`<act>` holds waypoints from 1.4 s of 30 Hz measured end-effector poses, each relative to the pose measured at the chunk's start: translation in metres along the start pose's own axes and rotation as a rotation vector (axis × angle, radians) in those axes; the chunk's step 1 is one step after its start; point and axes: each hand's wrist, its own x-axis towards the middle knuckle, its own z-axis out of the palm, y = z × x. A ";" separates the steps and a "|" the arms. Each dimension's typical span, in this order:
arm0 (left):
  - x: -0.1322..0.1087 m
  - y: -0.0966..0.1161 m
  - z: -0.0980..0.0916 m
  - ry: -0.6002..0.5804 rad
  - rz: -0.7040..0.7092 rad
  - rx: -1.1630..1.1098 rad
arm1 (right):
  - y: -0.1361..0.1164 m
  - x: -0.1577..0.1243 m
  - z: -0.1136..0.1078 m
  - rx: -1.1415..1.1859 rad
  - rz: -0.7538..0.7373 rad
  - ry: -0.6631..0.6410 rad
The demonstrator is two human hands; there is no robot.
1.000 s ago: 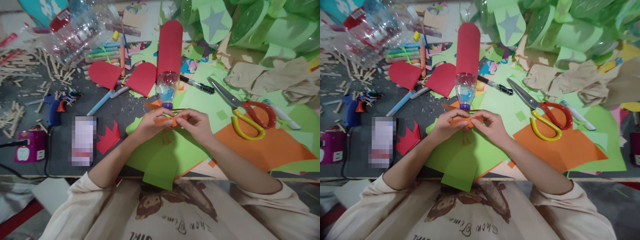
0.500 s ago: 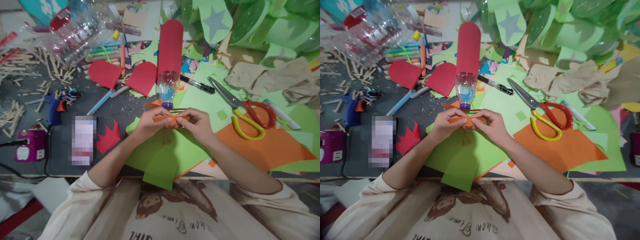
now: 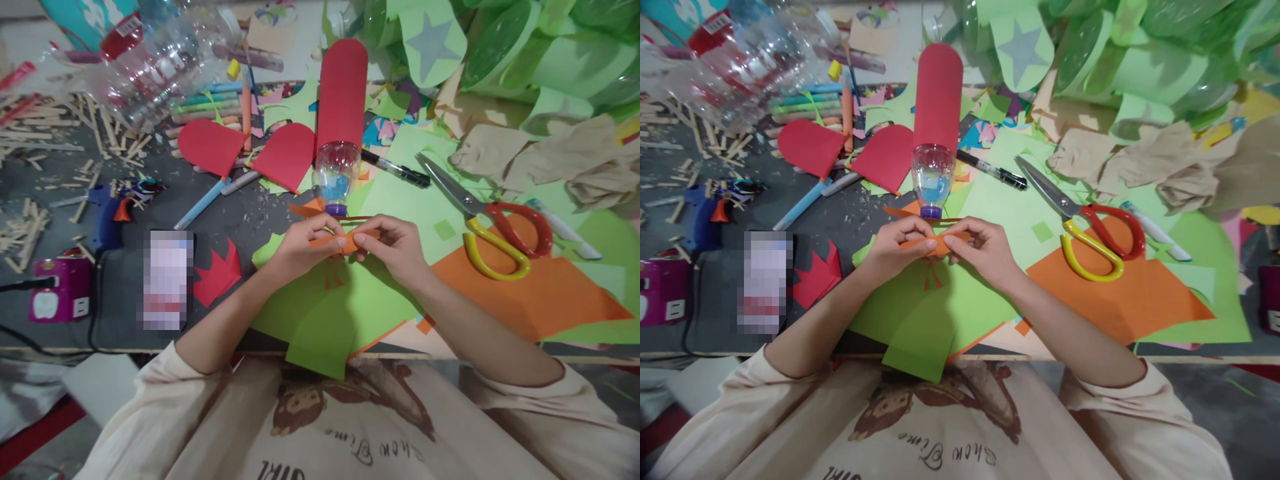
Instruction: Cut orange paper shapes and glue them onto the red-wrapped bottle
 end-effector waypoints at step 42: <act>-0.003 -0.006 0.003 0.084 0.153 0.338 | 0.006 -0.003 -0.001 -0.243 -0.003 -0.107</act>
